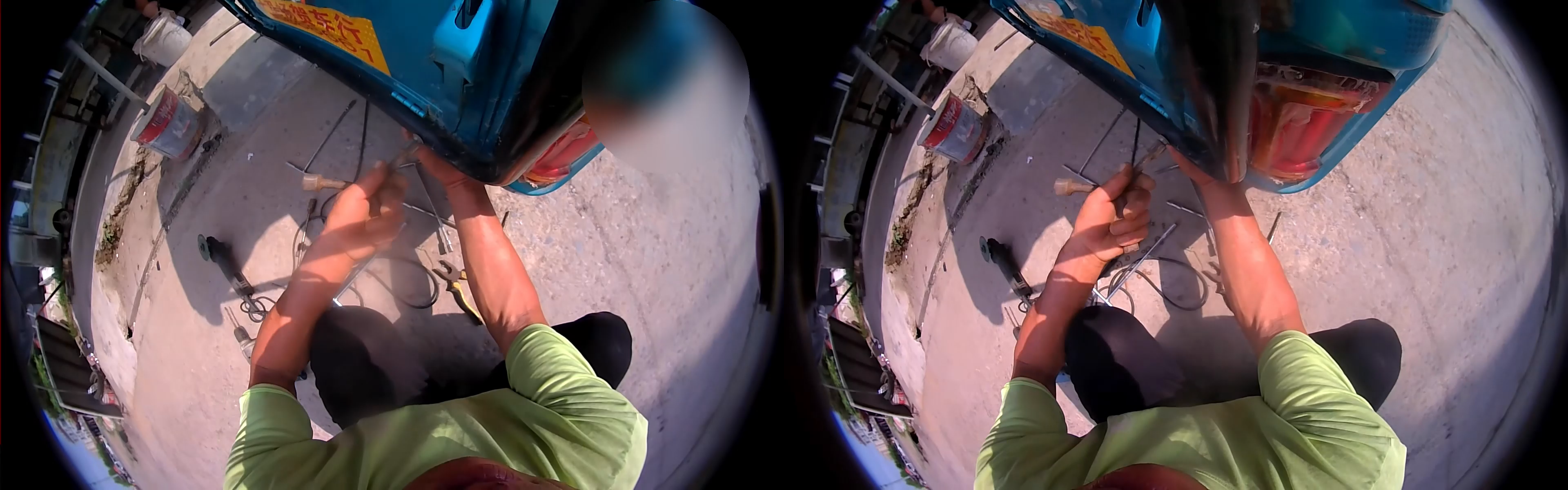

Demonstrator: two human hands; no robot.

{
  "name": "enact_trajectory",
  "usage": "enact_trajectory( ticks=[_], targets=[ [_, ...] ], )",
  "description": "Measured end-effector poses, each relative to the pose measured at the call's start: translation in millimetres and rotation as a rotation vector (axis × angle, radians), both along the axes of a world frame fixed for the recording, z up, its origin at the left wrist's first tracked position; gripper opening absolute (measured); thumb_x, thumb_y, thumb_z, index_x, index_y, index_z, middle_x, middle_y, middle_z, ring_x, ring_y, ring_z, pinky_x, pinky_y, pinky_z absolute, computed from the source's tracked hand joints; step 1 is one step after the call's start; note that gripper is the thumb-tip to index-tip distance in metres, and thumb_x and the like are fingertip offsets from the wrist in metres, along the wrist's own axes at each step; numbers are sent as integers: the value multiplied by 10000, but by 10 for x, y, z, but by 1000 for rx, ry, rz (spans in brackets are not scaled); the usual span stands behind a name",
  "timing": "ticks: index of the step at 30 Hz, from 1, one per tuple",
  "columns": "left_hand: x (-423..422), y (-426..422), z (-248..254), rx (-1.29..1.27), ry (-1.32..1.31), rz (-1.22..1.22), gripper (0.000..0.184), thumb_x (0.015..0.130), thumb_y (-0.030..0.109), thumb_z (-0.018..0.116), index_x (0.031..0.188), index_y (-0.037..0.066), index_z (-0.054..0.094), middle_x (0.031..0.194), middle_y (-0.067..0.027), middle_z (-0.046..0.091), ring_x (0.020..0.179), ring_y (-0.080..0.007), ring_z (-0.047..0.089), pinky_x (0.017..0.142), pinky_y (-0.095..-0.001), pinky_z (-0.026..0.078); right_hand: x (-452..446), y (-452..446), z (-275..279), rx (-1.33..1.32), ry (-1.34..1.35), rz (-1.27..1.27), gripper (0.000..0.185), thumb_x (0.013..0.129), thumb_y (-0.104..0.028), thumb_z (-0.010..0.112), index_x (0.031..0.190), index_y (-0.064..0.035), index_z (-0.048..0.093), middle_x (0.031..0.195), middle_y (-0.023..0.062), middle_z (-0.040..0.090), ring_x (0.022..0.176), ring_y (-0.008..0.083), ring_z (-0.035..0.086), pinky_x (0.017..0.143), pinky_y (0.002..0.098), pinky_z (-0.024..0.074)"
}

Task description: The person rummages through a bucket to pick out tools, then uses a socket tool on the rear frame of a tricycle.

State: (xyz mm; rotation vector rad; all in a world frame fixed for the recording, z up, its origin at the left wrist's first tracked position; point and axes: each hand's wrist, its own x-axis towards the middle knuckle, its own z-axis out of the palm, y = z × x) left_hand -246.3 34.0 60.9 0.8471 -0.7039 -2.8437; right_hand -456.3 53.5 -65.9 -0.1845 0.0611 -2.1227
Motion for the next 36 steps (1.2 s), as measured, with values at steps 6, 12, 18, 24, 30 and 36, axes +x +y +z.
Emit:
enact_trajectory(
  ticks=[6, 12, 18, 24, 30, 36],
  targets=[
    [2, -51, -4, -11, 64, -80, 356, 1040, 455, 494, 959, 132, 622, 623, 35, 531, 405, -126, 470, 371, -257, 337, 34, -95, -112, 172, 318, -222, 532, 971, -416, 567, 1395, -96, 532, 1451, 133, 537, 1307, 369, 510, 1065, 593, 416],
    [-50, -97, -78, 267, 292, -167, 362, 1043, 429, 492, 954, 96, 602, 649, 7, 569, 437, -155, 520, 401, -284, 387, 60, -105, -101, 350, 642, -411, 539, 973, -420, 564, 1390, -80, 529, 1433, 143, 548, 1299, 362, 513, 1067, 584, 419],
    [-101, 75, 31, -1666, -460, -117, 216, 1034, 248, 545, 1016, 32, 538, 667, -101, 585, 529, -253, 586, 469, -372, 435, -41, -83, -86, -30, -95, 28, 539, 981, -434, 539, 1381, -73, 530, 1429, 151, 544, 1283, 363, 518, 1077, 575, 413],
    [-20, -80, 340, -2285, -325, -316, 183, 950, 184, 643, 1000, 49, 530, 792, -224, 631, 754, -466, 629, 644, -502, 507, 14, -10, 53, -51, -71, 30, 549, 988, -440, 528, 1396, -73, 513, 1439, 155, 533, 1287, 366, 516, 1079, 579, 417],
    [137, -46, -34, -1532, -343, -119, 262, 966, 258, 641, 1075, 25, 589, 668, -116, 571, 562, -259, 567, 520, -374, 430, -24, 36, 117, -93, -127, 68, 562, 992, -446, 523, 1413, -74, 494, 1447, 160, 524, 1292, 368, 515, 1077, 583, 425],
    [107, 30, 89, -888, -245, -17, 437, 1063, 372, 442, 1058, -30, 614, 519, -38, 430, 404, -110, 331, 405, -288, 275, 13, -1, 201, -120, -185, 111, 576, 996, -452, 519, 1429, -75, 476, 1455, 164, 514, 1297, 370, 514, 1075, 587, 434]
  ],
)
